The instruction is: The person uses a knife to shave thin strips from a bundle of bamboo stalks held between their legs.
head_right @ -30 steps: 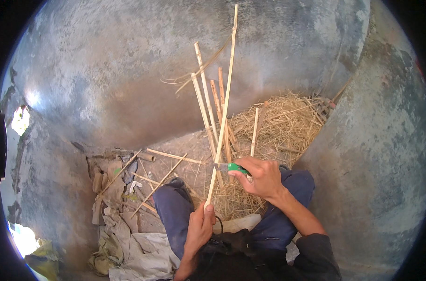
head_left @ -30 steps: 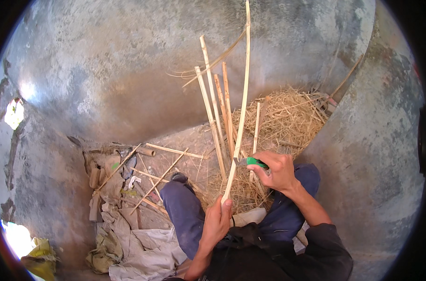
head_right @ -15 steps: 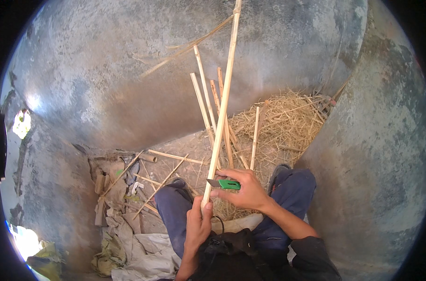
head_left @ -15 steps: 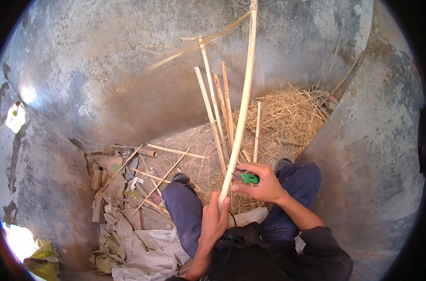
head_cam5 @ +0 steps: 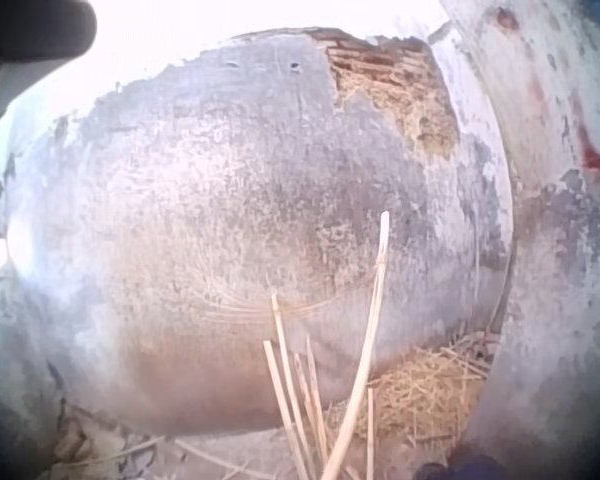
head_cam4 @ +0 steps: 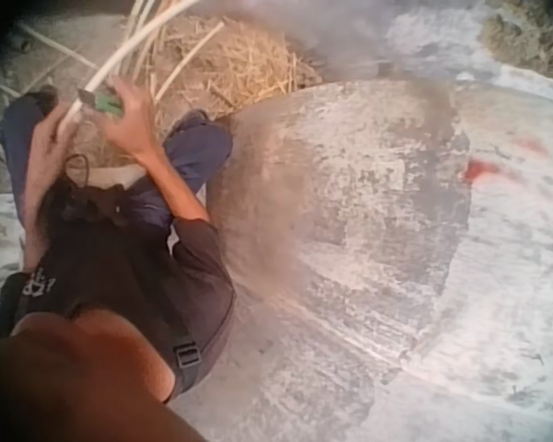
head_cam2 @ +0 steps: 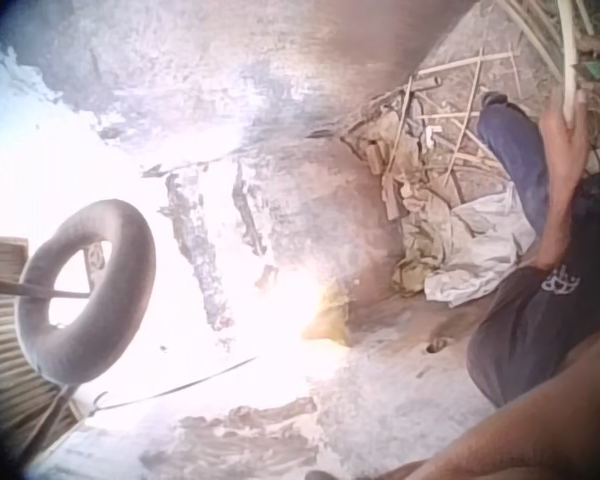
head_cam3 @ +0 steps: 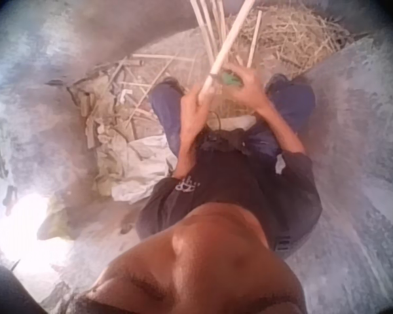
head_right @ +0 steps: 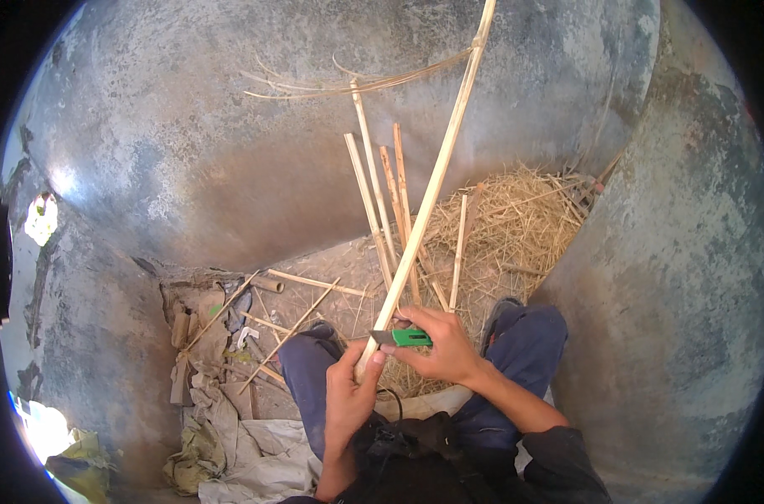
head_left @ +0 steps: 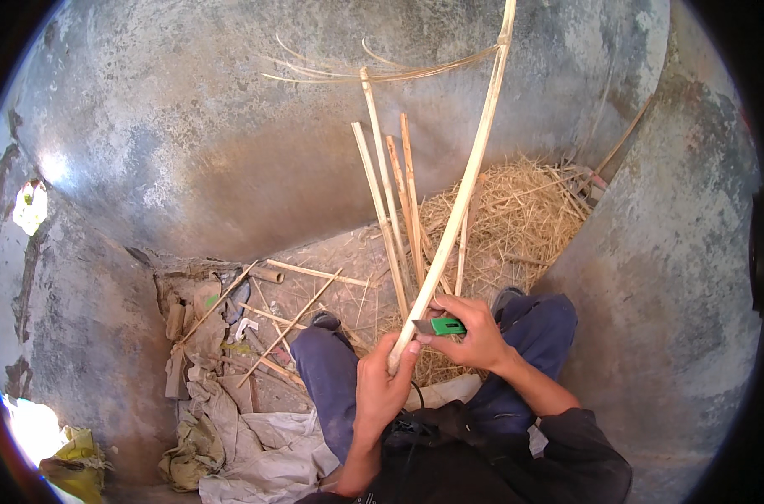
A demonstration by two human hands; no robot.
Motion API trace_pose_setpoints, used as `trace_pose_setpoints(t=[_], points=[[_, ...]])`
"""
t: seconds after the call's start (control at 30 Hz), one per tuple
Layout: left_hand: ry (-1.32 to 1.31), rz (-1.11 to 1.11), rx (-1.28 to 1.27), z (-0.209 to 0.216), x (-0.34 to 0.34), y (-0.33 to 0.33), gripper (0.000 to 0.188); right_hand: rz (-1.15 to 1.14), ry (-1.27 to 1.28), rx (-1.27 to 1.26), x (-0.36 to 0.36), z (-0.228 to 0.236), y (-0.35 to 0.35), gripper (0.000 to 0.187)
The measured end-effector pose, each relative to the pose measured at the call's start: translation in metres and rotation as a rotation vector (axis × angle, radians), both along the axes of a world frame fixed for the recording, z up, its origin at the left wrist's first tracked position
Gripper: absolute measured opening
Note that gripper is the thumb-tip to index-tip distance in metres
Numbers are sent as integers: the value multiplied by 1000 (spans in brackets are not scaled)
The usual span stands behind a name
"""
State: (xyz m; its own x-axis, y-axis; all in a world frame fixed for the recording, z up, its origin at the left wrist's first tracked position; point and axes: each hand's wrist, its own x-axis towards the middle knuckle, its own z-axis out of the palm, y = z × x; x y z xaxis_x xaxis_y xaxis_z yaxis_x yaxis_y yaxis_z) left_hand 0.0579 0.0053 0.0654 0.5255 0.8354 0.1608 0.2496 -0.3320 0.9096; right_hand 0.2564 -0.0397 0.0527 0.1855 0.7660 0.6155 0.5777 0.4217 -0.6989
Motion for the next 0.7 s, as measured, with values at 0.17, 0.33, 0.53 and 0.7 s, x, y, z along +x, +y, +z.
trace_pose_setpoints(t=[0.17, 0.33, 0.53, 0.7], points=[[-53, 13, -13, -2, 4, -5, 25, -47, -195, -46, 15, 3, -17, 37], [31, -33, -4, 3, 6, -10, 23, -140, -364, 5, 15, -1, -23, 36], [61, 38, -26, -6, 7, -12, 25, -211, -424, 36, 12, 2, -24, 28], [27, 44, -21, -12, 4, -13, 23, -223, -434, 7, 16, 6, -24, 27]])
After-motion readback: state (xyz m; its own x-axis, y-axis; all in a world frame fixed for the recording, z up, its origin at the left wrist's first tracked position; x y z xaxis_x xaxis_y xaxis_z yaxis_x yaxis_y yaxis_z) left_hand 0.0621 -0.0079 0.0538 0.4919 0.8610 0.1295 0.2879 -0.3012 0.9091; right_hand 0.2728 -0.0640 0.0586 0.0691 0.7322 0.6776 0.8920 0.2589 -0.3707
